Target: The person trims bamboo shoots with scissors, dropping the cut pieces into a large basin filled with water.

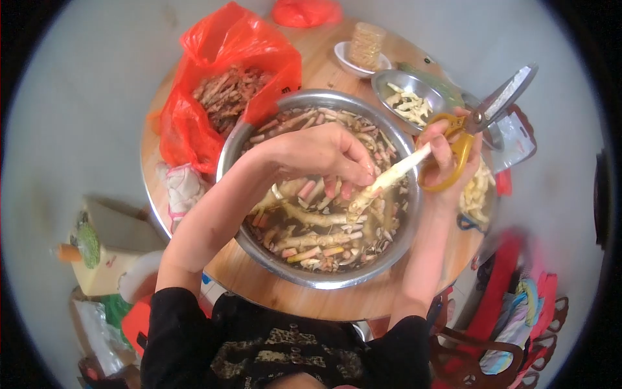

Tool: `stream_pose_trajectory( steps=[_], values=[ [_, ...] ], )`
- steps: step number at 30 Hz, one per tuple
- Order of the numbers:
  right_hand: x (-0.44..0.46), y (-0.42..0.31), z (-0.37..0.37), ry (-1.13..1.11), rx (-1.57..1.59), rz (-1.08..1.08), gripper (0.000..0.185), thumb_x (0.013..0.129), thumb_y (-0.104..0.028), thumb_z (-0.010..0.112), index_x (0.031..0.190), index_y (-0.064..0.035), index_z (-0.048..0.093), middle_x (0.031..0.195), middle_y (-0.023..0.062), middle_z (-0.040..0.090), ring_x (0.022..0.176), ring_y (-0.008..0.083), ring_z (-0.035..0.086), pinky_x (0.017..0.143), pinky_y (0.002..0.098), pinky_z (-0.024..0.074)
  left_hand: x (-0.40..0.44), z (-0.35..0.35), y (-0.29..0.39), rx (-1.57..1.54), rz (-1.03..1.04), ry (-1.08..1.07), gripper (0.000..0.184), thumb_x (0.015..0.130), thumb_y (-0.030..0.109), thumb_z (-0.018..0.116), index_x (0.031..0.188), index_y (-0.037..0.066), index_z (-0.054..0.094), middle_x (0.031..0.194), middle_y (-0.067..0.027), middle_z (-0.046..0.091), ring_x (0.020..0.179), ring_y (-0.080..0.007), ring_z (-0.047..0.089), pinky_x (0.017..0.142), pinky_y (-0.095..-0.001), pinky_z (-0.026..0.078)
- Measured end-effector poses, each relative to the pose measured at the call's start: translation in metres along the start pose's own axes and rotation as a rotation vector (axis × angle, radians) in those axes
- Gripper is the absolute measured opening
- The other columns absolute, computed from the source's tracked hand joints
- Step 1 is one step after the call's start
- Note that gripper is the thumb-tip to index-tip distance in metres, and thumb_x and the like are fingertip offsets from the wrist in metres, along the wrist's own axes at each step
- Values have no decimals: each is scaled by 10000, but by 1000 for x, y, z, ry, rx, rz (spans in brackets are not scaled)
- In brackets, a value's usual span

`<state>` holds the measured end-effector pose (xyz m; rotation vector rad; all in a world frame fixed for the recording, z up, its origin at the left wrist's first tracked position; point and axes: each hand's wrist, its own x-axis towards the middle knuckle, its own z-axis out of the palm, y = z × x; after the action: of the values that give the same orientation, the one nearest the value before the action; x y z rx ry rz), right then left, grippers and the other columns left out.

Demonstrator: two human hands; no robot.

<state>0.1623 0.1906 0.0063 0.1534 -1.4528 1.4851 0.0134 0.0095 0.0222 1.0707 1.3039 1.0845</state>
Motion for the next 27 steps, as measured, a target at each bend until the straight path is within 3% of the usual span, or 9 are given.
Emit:
stream_pose_trajectory(
  steps=[3, 12, 18, 20, 21, 23, 27],
  values=[
    [-2, -1, 7, 2, -32, -6, 550, 794, -39, 786, 1265, 8, 505, 825, 106, 664, 709, 179, 645, 578, 245, 506, 2, -3, -5, 25, -59, -28, 186, 910, 160, 701, 1023, 13, 696, 729, -58, 703, 561, -82, 632, 420, -197, 445],
    [-2, -4, 3, 123, -19, -13, 562, 789, -40, 793, 1263, -2, 494, 851, 102, 655, 734, 180, 638, 657, 284, 528, 4, 3, -9, -6, 46, 11, 147, 919, 133, 635, 1005, 19, 673, 729, -38, 696, 615, -82, 670, 411, -192, 441],
    [2, -1, -3, 226, 114, 58, 528, 813, -19, 768, 1272, -25, 507, 879, 72, 625, 772, 163, 625, 685, 290, 535, 13, -6, -18, 141, 73, 37, 222, 836, 92, 621, 1018, -30, 659, 679, -45, 678, 609, -130, 678, 411, -251, 474],
    [3, -2, -4, 237, 196, 89, 512, 822, -4, 756, 1268, -13, 507, 880, 60, 614, 782, 157, 623, 704, 290, 540, 19, -7, -27, 759, 96, 198, 289, 789, 75, 599, 1046, -43, 656, 809, -128, 691, 706, -227, 704, 516, -328, 543],
    [3, -1, -6, 241, 196, 84, 512, 822, -4, 756, 1268, -13, 507, 880, 60, 614, 782, 157, 623, 704, 290, 540, 23, -7, -40, 764, 98, 194, 289, 789, 75, 599, 1046, -43, 656, 809, -128, 691, 706, -227, 704, 516, -328, 543],
    [5, 0, -10, 243, 87, 82, 510, 826, 13, 751, 1270, 1, 501, 896, 72, 628, 762, 153, 633, 665, 275, 545, 28, -4, -68, 1564, 213, 517, 342, 753, 61, 598, 1081, -14, 660, 1004, -192, 657, 873, -303, 697, 695, -376, 566],
    [-2, -4, -4, 319, -75, 119, 532, 846, 20, 739, 1300, 24, 461, 906, 101, 678, 683, 143, 647, 569, 249, 531, 23, -5, -57, 1424, 275, 562, 350, 758, 44, 614, 1103, 39, 669, 1133, -185, 610, 995, -309, 659, 800, -381, 534]
  ],
)
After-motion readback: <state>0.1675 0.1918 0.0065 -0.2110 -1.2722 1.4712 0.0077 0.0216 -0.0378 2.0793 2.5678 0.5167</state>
